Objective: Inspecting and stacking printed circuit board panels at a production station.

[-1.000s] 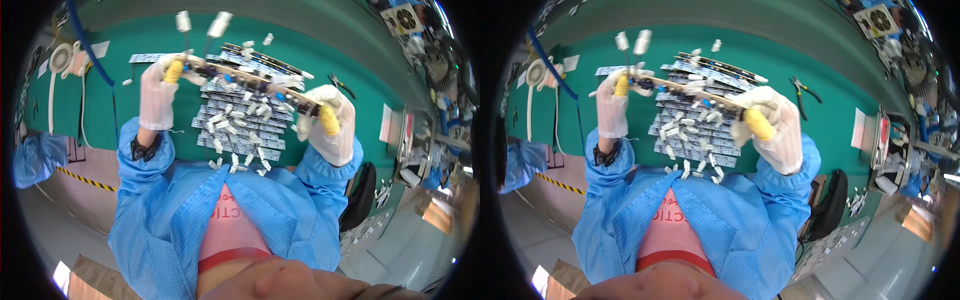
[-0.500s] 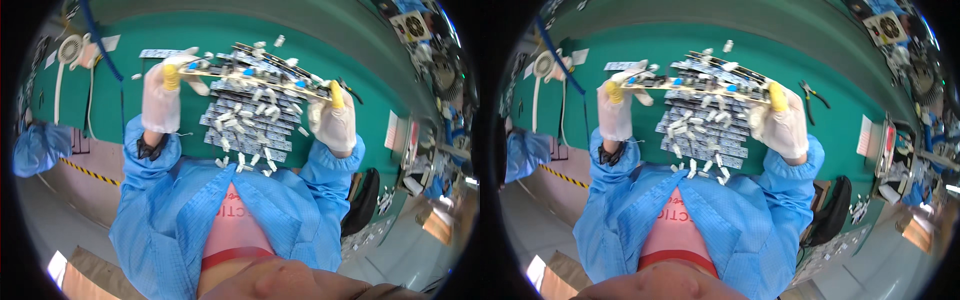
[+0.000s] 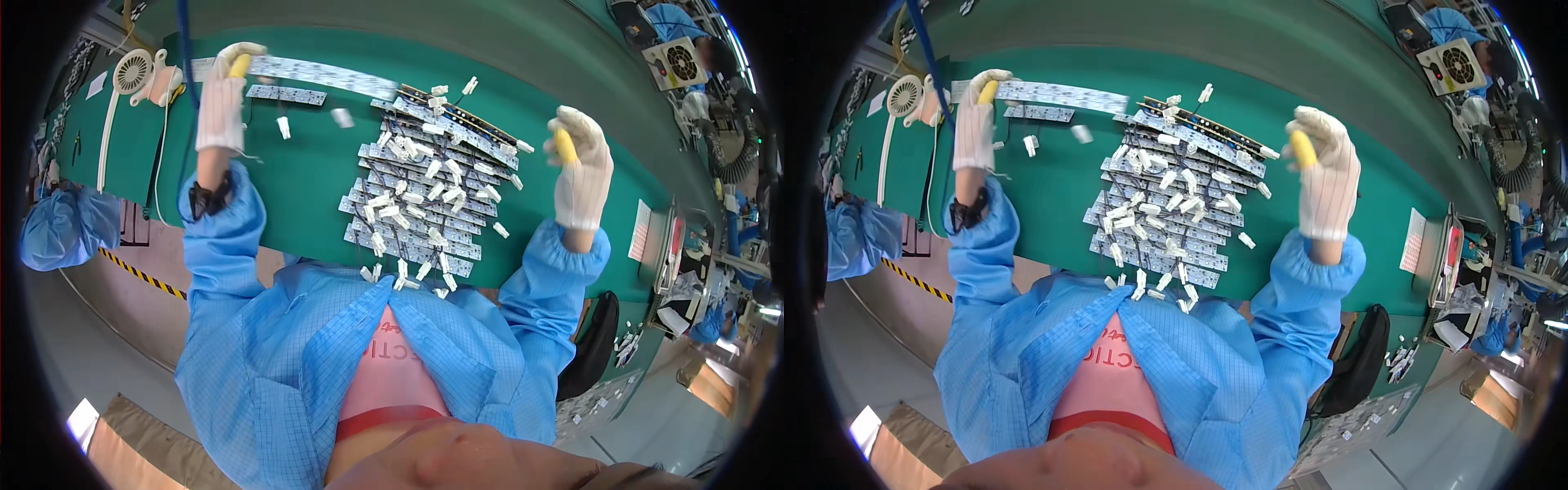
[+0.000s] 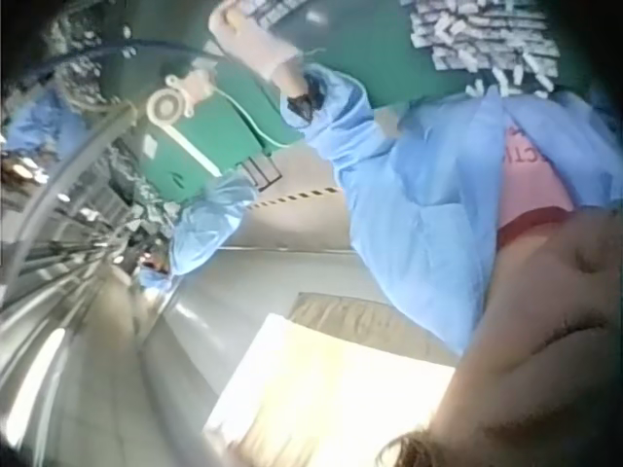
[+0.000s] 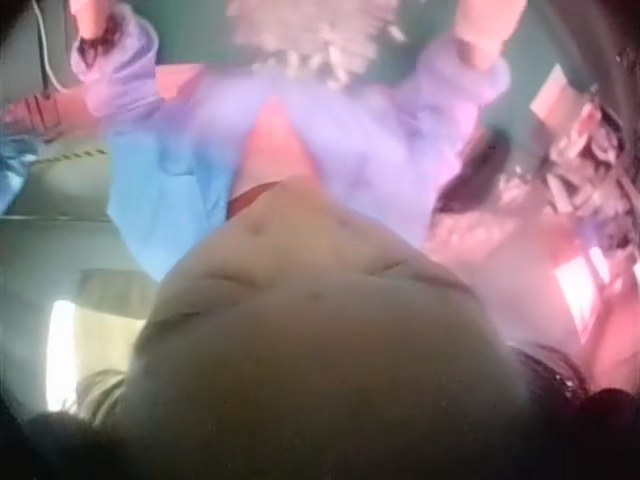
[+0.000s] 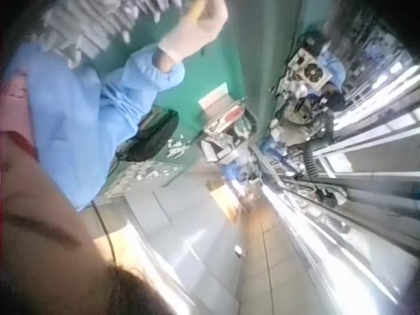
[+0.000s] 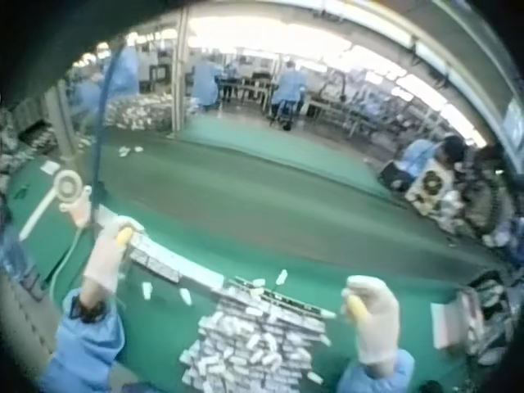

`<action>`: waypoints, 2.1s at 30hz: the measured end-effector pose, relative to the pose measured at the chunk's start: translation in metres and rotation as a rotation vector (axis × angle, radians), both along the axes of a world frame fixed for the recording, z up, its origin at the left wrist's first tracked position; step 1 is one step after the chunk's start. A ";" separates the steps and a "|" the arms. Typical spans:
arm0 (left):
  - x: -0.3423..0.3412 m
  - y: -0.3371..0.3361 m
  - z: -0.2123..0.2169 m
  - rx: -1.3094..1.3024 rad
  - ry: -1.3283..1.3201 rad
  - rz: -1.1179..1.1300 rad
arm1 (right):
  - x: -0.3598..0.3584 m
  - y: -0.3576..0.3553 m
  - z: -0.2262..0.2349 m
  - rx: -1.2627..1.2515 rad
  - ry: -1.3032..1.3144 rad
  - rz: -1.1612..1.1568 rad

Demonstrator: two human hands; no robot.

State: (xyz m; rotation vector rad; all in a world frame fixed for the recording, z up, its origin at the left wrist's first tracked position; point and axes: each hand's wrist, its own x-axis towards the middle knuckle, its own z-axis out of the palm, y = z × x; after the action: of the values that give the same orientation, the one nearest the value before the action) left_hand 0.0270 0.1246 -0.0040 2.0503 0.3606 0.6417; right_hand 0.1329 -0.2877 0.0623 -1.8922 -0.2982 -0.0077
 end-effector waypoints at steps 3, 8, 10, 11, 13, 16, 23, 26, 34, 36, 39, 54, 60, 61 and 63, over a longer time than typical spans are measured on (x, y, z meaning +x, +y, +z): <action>0.009 0.026 -0.019 0.069 0.093 0.016 | 0.050 -0.026 -0.048 -0.434 -0.239 0.072; 0.013 0.025 -0.045 0.502 0.182 0.250 | 0.056 -0.018 -0.085 -0.857 -0.382 0.310; 0.007 0.030 -0.049 0.496 0.064 0.245 | 0.051 -0.013 -0.075 -0.879 -0.294 0.318; 0.007 0.026 -0.041 0.558 0.023 0.315 | 0.050 -0.013 -0.071 -0.638 -0.283 0.207; 0.005 0.010 -0.023 0.622 -0.014 0.386 | 0.045 -0.014 -0.063 -0.301 -0.307 0.053; -0.008 -0.048 0.021 0.257 -0.257 0.017 | 0.003 0.003 -0.025 0.089 -0.270 0.007; -0.031 -0.144 0.039 -1.225 -0.121 -0.918 | -0.054 0.003 -0.002 -0.113 -0.607 0.381; -0.037 -0.150 0.043 -0.940 0.076 -0.591 | -0.061 0.015 0.005 -0.091 -0.445 0.235; -0.037 -0.153 0.052 -0.544 0.135 -0.686 | -0.047 -0.015 -0.007 0.242 0.195 0.235; -0.039 -0.158 0.052 -0.736 0.009 -0.670 | -0.048 -0.015 -0.007 0.304 0.185 0.177; -0.041 -0.158 0.038 -0.696 -0.092 -0.588 | -0.043 -0.023 -0.012 0.261 0.187 0.236; -0.042 -0.144 0.039 -0.371 -0.146 -0.502 | -0.050 -0.019 -0.002 0.434 0.270 0.311; -0.039 -0.139 0.040 -0.211 -0.077 -0.453 | -0.050 -0.019 0.000 0.431 0.277 0.382; -0.039 -0.138 0.039 -0.211 -0.076 -0.451 | -0.050 -0.019 0.001 0.431 0.279 0.384; -0.039 -0.135 0.036 -0.217 -0.087 -0.491 | -0.050 -0.018 0.003 0.397 0.254 0.346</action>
State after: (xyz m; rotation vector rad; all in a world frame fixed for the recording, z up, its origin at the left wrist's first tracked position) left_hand -0.0117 -0.0109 0.0324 1.8002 -0.1225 0.3682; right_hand 0.0834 -0.3059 0.0656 -1.4115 -0.4132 0.3779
